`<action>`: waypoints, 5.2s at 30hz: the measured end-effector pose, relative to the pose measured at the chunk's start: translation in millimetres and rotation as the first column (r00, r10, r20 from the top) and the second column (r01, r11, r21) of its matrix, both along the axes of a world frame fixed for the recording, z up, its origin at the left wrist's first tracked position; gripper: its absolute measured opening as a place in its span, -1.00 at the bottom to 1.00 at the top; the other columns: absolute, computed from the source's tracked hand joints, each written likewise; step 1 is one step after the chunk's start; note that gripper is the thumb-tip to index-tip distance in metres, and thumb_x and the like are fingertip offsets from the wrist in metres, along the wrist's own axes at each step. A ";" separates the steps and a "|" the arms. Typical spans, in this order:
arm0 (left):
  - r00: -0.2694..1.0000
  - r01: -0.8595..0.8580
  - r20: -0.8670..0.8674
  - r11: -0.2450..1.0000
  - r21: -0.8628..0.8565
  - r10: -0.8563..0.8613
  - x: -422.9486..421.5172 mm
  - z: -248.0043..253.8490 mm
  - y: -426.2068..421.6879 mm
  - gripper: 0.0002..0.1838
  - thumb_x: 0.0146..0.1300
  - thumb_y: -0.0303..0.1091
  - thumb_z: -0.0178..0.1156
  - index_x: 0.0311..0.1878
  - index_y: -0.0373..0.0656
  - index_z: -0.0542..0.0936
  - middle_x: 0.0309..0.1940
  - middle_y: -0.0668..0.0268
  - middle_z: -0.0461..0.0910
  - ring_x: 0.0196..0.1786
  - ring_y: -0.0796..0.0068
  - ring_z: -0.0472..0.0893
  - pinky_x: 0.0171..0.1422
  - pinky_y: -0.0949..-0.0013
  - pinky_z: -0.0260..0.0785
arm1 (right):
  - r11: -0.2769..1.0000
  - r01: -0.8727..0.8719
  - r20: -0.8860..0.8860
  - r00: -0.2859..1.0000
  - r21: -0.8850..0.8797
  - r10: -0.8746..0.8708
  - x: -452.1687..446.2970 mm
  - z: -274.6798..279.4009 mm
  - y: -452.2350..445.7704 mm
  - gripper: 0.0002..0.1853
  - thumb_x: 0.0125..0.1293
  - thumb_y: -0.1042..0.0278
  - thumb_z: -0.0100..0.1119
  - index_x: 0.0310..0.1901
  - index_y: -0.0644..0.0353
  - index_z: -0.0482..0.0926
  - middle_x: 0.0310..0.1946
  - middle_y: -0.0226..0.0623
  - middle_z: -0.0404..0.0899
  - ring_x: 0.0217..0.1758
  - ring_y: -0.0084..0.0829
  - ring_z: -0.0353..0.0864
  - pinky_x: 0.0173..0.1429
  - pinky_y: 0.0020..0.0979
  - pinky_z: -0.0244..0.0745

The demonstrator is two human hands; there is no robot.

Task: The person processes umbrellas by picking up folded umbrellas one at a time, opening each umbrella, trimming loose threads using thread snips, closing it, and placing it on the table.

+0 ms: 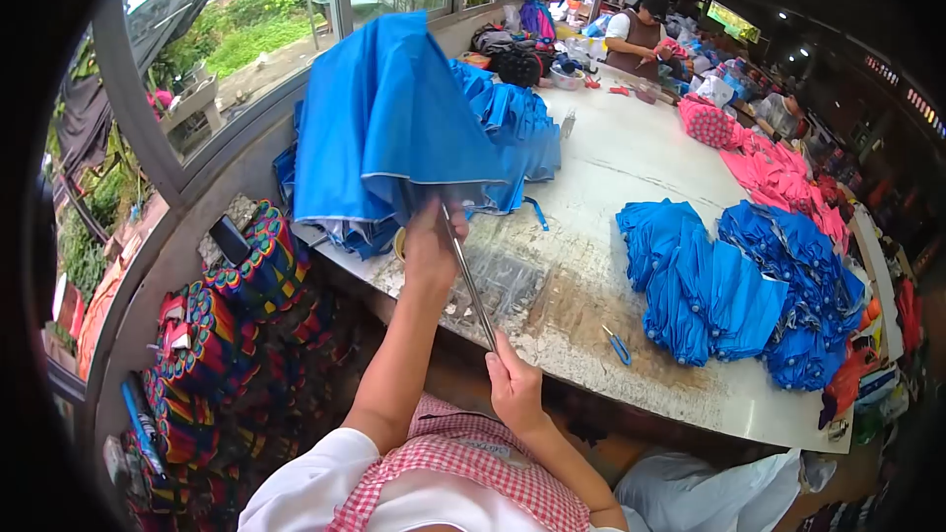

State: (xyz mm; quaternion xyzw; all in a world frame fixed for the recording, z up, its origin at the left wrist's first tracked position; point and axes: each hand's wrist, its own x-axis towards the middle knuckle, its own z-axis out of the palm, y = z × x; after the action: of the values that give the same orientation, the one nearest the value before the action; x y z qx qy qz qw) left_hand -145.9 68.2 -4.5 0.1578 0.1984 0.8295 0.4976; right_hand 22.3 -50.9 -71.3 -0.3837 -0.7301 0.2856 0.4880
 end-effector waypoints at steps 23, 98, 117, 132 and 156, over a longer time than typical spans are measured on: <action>0.902 0.239 -0.363 0.970 -0.031 -0.234 104.0 81.5 -23.6 -0.71 0.36 -0.26 -0.09 -0.24 -0.34 0.47 -0.36 0.02 0.59 -0.33 0.21 0.65 -0.24 0.28 0.56 | 0.902 -0.192 -0.415 0.910 -0.386 0.016 88.2 57.1 -54.3 -0.57 0.33 0.47 -0.11 0.22 0.39 0.28 -0.65 -0.55 0.26 -0.62 -0.74 0.21 -0.56 -0.64 0.17; 0.990 -0.002 -0.078 0.534 -0.846 -0.120 161.9 -299.2 -134.9 -0.90 0.14 -0.48 0.18 -0.30 -0.29 0.60 -0.55 0.35 0.56 -0.58 0.67 0.40 -0.47 0.58 0.24 | 0.995 -0.011 0.842 0.532 -0.100 0.091 82.3 -158.8 30.2 -0.74 0.13 0.21 0.13 -0.22 0.17 0.62 -0.42 -0.22 0.59 -0.41 -0.18 0.60 -0.35 -0.24 0.49; 0.980 0.085 -0.035 0.571 -0.817 -0.196 171.2 -333.0 -126.5 -0.90 0.15 -0.38 0.19 -0.36 -0.21 0.58 -0.54 0.49 0.43 -0.50 0.73 0.30 -0.44 0.56 0.13 | 0.999 -0.028 0.805 0.592 -0.021 0.033 112.0 -143.7 22.8 -0.74 0.08 0.26 0.21 -0.20 0.16 0.59 -0.47 -0.28 0.52 -0.43 -0.21 0.56 -0.35 -0.26 0.44; 0.889 -0.062 -0.294 0.546 -0.836 -0.350 164.7 -320.9 -124.8 -0.87 0.18 -0.39 0.13 -0.31 -0.25 0.57 -0.52 0.42 0.47 -0.42 0.60 0.37 -0.31 0.47 0.23 | 0.935 0.163 0.660 0.746 -0.316 0.093 128.5 -194.4 13.3 -0.67 0.13 0.12 0.14 -0.14 0.15 0.60 -0.37 -0.20 0.57 -0.29 -0.13 0.56 -0.20 -0.24 0.43; 0.786 -0.277 -0.489 0.491 -0.826 -0.378 81.0 -234.8 -202.3 -0.77 0.15 -0.25 0.20 -0.45 -0.24 0.61 -0.59 0.43 0.50 -0.48 0.71 0.43 -0.38 0.58 0.27 | 0.597 -0.024 -0.005 0.999 -0.802 0.034 80.5 -243.1 -73.8 -0.55 0.10 0.19 0.29 -0.05 0.30 0.47 -0.48 -0.46 0.44 -0.41 -0.60 0.39 -0.24 -0.54 0.37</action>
State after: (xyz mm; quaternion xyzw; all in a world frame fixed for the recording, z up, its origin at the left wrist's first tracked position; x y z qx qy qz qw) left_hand -64.9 -134.1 -239.3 0.1519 0.7333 0.4966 0.4388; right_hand 102.9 -124.7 -314.5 -0.5515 -0.5329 0.5888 0.2553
